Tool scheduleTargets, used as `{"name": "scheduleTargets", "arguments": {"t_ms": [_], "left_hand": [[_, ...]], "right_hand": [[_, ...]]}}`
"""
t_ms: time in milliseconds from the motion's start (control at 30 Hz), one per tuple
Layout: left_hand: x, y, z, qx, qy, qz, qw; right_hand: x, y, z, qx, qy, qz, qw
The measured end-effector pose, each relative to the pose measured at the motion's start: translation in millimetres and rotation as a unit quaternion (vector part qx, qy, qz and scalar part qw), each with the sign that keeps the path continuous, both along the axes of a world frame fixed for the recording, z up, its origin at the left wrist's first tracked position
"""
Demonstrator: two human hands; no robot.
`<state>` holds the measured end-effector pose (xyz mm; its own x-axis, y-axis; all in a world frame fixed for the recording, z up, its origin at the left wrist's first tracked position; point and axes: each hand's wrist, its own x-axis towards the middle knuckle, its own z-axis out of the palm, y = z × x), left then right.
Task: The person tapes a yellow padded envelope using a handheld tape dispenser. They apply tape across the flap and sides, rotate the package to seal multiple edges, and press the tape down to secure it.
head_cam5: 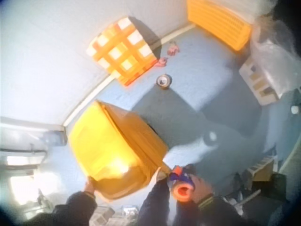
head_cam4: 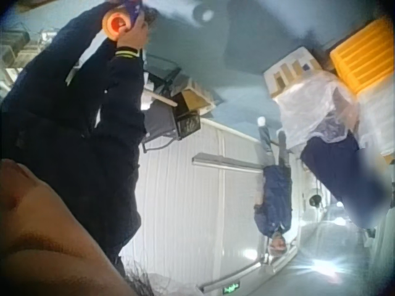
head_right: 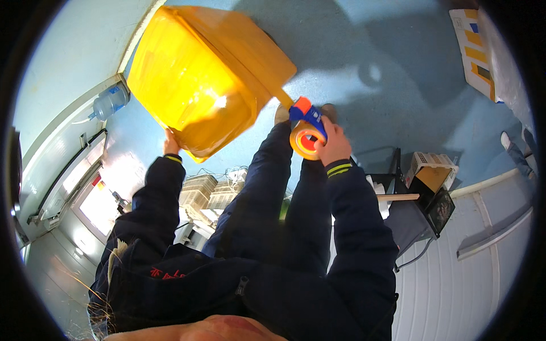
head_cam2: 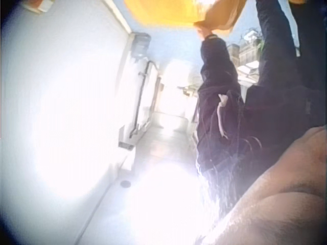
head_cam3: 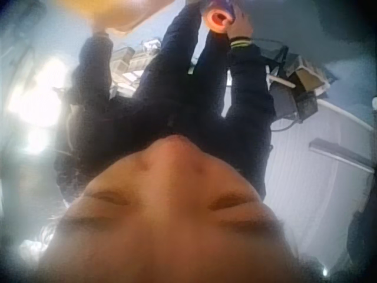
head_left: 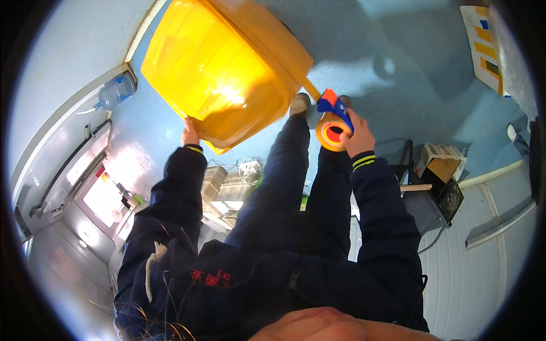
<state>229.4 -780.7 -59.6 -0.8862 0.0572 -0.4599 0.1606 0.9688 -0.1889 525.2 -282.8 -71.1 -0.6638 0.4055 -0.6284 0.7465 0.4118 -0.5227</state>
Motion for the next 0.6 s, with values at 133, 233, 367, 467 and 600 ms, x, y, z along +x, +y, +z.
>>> {"name": "scheduleTargets", "arguments": {"t_ms": [133,233,367,467,600], "left_hand": [[39,119,35,0.347,-0.161,0.572,0.726],[41,202,59,0.410,-0.317,0.546,0.658],[1,283,59,0.525,-0.374,0.503,0.576],[-57,321,46,0.619,-0.278,0.307,0.667],[-170,314,38,0.479,-0.058,-0.219,0.848]], "right_hand": [[15,-8,3,-0.031,0.006,-0.063,0.998],[20,-10,-2,-0.016,0.024,-0.067,0.997],[5,-9,-8,0.011,0.039,-0.039,0.998],[-20,-10,-7,-0.019,-0.013,-0.049,0.999],[-53,-10,-9,0.026,0.039,-0.034,0.998]]}}
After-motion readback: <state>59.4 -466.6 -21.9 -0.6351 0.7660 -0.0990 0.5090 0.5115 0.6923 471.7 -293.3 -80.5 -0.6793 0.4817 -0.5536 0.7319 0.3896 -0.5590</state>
